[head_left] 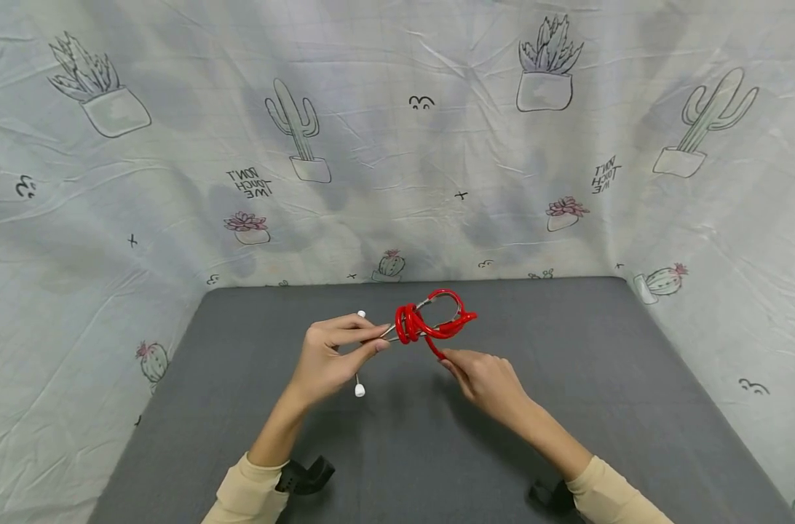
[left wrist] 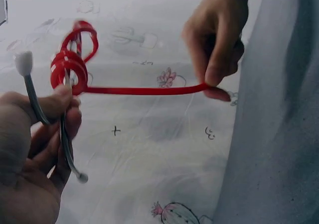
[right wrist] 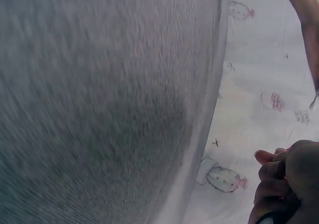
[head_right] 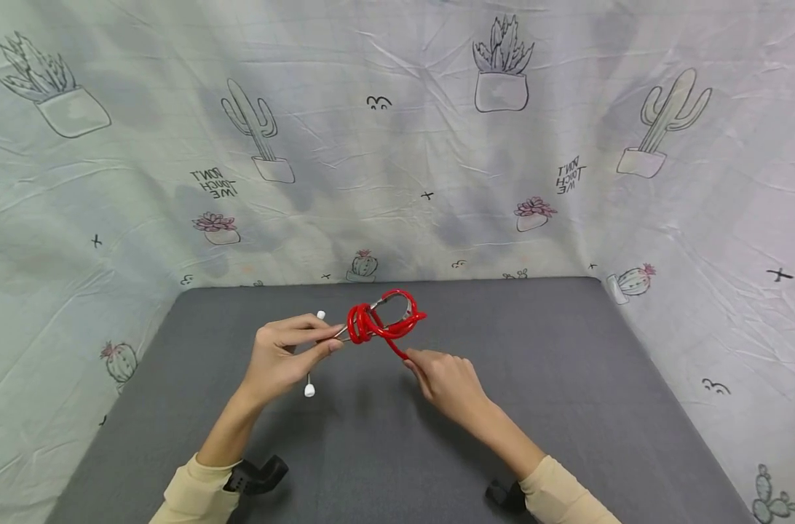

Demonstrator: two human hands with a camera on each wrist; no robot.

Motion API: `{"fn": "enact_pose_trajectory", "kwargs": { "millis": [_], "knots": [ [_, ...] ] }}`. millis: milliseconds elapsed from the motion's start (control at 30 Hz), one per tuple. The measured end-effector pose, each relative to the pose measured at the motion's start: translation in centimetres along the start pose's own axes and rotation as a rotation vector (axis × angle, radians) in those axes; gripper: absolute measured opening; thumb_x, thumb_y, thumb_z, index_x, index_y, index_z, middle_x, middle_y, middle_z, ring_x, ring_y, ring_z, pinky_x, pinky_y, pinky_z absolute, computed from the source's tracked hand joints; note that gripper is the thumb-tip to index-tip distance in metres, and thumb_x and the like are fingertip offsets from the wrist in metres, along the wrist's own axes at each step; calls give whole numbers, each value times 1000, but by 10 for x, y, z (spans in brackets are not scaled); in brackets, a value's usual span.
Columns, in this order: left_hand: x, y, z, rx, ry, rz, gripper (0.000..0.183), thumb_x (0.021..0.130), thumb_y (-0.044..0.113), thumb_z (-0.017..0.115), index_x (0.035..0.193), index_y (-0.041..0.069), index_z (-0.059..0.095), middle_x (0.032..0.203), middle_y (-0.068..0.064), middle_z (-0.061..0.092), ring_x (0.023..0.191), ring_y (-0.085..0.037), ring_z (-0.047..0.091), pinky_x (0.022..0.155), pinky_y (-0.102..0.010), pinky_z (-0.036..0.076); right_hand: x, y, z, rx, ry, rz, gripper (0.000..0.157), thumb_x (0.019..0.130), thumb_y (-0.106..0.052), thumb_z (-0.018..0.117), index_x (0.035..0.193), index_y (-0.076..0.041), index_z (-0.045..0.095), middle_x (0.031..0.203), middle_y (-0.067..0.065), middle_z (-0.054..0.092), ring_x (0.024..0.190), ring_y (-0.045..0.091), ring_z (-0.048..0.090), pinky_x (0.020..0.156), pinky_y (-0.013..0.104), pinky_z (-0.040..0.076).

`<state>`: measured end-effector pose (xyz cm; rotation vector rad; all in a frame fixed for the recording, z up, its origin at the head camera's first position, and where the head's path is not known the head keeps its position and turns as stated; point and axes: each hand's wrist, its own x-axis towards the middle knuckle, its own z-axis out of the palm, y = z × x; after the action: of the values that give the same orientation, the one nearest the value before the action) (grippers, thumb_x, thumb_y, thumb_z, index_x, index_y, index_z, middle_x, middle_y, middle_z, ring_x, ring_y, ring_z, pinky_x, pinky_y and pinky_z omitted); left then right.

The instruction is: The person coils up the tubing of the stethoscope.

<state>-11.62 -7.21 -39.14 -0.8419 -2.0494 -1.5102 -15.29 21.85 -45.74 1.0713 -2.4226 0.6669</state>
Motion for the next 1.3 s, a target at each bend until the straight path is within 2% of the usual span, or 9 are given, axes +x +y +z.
{"fn": "enact_pose_trajectory", "kwargs": {
  "millis": [167,267,333,433,633,867,1033,1167,1300],
  "knots": [
    [3,-3,-4,76,73,-95,27,84,-12,86,110,-4,85,89,-12,80,74,-11,67,66,-21,53,-5,-9,-2,3,13,-30,19,89,-9,88,107,-12,80,79,-5,76,59,1,57,45,8,32],
    [3,-5,-6,122,97,-161,26,86,-8,86,112,-3,84,90,-10,81,77,-10,70,68,-24,56,-6,-15,-5,0,23,-47,13,104,-22,75,108,-11,80,79,-6,75,58,0,55,45,7,30],
    [3,-6,-8,143,105,-203,26,88,-5,86,113,-3,84,91,-9,81,78,-10,71,70,-27,59,-7,-19,-8,-3,30,-72,31,113,-34,59,108,-10,79,76,-8,73,56,-2,51,46,5,26],
    [2,-7,-8,169,111,-256,26,89,-1,87,114,-2,84,92,-8,82,79,-10,72,71,-27,60,-7,-27,-11,-6,50,-121,53,117,-44,38,107,-10,79,68,-10,63,55,-5,37,48,3,17],
    [3,-13,-7,216,127,-321,25,91,4,87,115,3,85,92,-5,82,79,-9,72,71,-24,59,-5,-42,-24,-29,96,-175,51,118,-41,37,105,-12,76,63,-12,48,60,-8,18,53,3,8],
    [5,-17,-4,221,147,-313,23,90,4,88,113,1,85,90,-6,82,77,-9,70,71,-23,57,-4,-53,-33,-36,125,-203,48,119,-40,38,102,-12,73,61,-11,40,63,-7,12,54,5,6],
    [4,-17,-1,214,142,-300,24,89,1,88,113,1,85,92,-6,82,78,-11,71,71,-25,58,-8,-59,-31,-28,118,-222,49,119,-39,38,102,-11,75,61,-11,46,61,-7,15,52,3,10],
    [0,-19,0,263,92,-292,25,89,0,87,113,2,86,91,-5,82,77,-10,70,66,-23,55,-10,-62,-36,-20,62,-226,48,119,-37,36,106,-9,73,64,-11,52,60,-7,21,51,2,17],
    [-1,-17,2,366,0,-215,25,88,-1,88,112,0,85,88,-6,79,74,-14,68,56,-22,47,-9,-62,-52,-6,-23,-235,46,119,-36,34,112,-8,70,69,-12,51,60,-7,24,51,3,21]
  ]
}}
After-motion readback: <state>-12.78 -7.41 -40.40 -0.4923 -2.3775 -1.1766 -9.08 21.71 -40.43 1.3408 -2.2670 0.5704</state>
